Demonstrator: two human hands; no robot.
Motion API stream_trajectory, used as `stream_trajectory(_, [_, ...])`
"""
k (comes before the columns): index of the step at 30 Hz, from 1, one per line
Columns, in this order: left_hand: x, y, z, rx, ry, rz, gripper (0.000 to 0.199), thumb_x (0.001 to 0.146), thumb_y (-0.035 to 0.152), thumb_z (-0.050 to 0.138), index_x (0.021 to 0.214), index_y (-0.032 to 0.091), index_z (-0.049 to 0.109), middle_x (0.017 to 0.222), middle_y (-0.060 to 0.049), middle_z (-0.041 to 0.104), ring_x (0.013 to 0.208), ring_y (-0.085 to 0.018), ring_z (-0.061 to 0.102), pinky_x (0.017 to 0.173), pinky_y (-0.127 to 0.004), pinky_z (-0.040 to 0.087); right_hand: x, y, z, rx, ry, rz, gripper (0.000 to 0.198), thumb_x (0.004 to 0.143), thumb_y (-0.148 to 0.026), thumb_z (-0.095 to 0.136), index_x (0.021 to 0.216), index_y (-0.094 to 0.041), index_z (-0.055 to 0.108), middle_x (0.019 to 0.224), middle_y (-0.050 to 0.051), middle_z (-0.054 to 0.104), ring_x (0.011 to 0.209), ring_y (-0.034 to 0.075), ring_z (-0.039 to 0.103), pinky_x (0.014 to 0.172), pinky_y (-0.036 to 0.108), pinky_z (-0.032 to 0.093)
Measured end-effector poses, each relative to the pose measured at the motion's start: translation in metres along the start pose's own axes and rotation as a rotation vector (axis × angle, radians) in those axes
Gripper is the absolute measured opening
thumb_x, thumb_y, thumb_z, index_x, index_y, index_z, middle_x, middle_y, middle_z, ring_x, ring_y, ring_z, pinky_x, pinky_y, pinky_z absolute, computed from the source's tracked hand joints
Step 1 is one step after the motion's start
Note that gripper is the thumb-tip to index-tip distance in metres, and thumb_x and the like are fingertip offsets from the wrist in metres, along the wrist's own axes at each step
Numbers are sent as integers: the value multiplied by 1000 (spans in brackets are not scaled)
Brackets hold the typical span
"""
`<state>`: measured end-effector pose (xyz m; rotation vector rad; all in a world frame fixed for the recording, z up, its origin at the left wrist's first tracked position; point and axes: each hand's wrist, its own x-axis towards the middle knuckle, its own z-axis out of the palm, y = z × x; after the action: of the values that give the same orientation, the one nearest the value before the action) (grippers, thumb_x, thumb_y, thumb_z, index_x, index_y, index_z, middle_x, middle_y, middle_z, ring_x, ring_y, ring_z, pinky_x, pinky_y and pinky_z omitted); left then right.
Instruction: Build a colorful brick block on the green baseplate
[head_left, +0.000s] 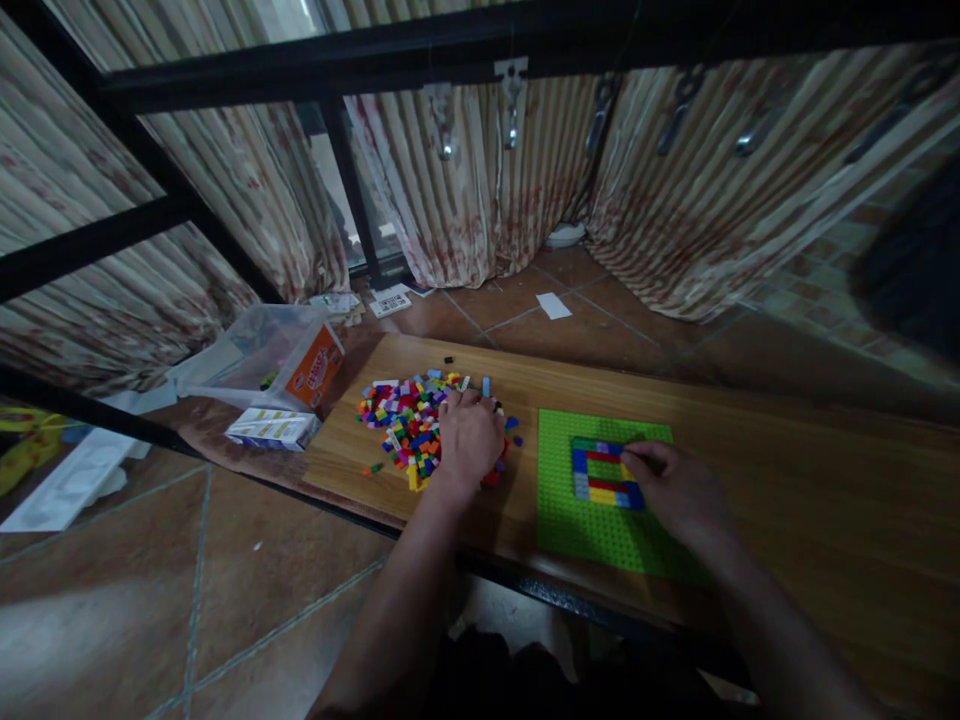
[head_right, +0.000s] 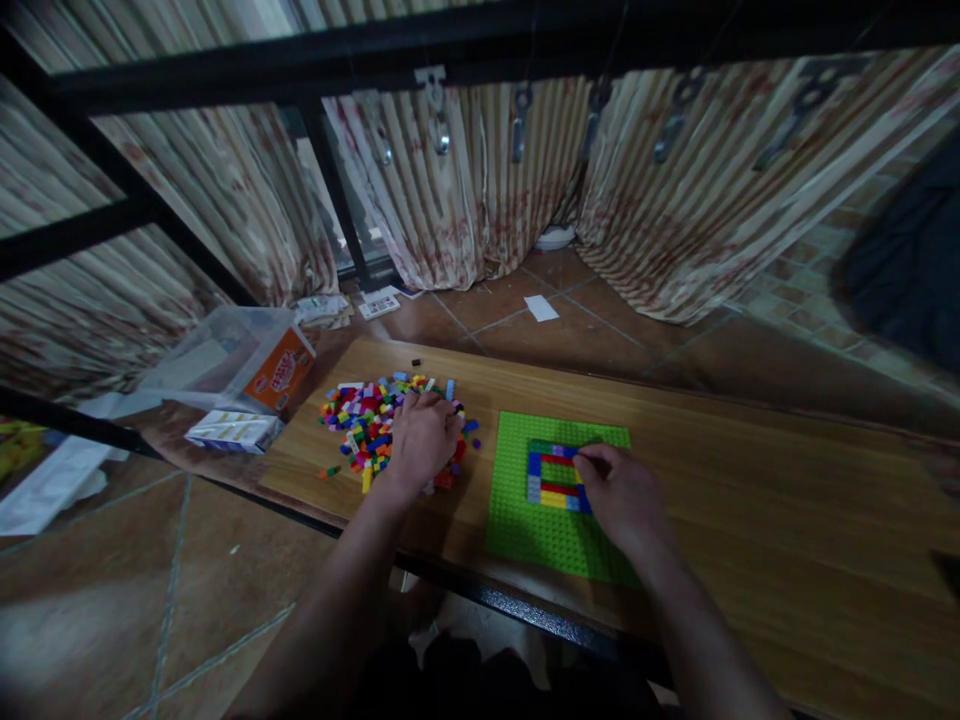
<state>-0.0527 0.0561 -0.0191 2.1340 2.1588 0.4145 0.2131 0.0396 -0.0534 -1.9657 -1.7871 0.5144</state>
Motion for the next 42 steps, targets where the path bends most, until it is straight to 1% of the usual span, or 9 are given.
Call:
stream_trajectory(8, [2, 15, 5, 99, 4, -84, 27, 87, 22, 47, 98, 11, 69, 102, -16, 66, 106, -32, 55, 89, -44, 43, -1, -2, -2, 21, -12, 4, 31, 82, -44, 50, 89, -22, 71, 86, 7, 72, 73, 22, 65, 68, 36, 47])
stream_trajectory(16, [7, 16, 11, 98, 69, -114, 27, 87, 17, 43, 97, 10, 67, 100, -17, 67, 104, -31, 57, 87, -42, 44, -3, -5, -4, 47, -8, 5, 31, 82, -42, 51, 89, -21, 71, 83, 6, 71, 64, 19, 61, 64, 33, 45])
stream_trajectory(19, [11, 11, 6, -53, 147, -103, 25, 88, 16, 42, 95, 10, 65, 97, -16, 67, 98, -28, 59, 87, -39, 43, -3, -6, -3, 65, 13, -12, 29, 82, -40, 52, 88, -20, 71, 83, 6, 71, 65, 19, 61, 65, 33, 45])
stream_trajectory(22, [14, 6, 0, -443, 131, -122, 18, 87, 21, 47, 89, 15, 64, 83, -8, 66, 82, -21, 61, 78, -32, 44, -3, -7, -3, 88, 39, -29, 26, 82, -37, 53, 88, -19, 72, 85, 7, 71, 69, 20, 62, 68, 34, 45])
stream_trajectory(26, [13, 10, -6, -1195, -32, -220, 14, 79, 30, 61, 80, 16, 63, 72, 1, 62, 68, -13, 59, 64, -24, 43, -4, -13, -5, 169, 120, -18, 24, 83, -35, 54, 87, -18, 71, 85, 7, 71, 68, 19, 61, 69, 34, 46])
stream_trajectory(30, [2, 28, -6, -1737, -349, -354, 27, 67, 29, 77, 87, 16, 63, 79, 0, 67, 70, -13, 66, 62, -22, 48, -11, -27, -8, 405, 230, -161, 23, 87, -38, 56, 91, -19, 70, 88, 5, 68, 75, 18, 61, 71, 32, 47])
stream_trajectory(33, [-7, 43, -2, -1857, -587, -361, 30, 68, 22, 79, 91, 14, 63, 83, -4, 71, 72, -15, 70, 67, -25, 53, -19, -40, -10, 545, 182, -314, 20, 88, -34, 58, 100, -21, 68, 95, 4, 66, 82, 16, 61, 73, 30, 48])
stream_trajectory(36, [-12, 53, 5, -1888, -727, -317, 26, 70, 20, 78, 92, 12, 65, 81, -5, 72, 70, -14, 70, 69, -25, 55, -25, -49, -10, 623, 65, -393, 23, 88, -30, 60, 109, -24, 66, 103, 4, 65, 89, 16, 61, 78, 31, 49])
stream_trajectory(42, [-12, 58, 17, -1874, -746, -295, 32, 66, 26, 83, 89, 12, 67, 79, -4, 72, 67, -13, 68, 64, -22, 56, -28, -51, -11, 705, -53, -404, 27, 88, -27, 62, 114, -28, 65, 106, 3, 65, 94, 16, 61, 83, 34, 49])
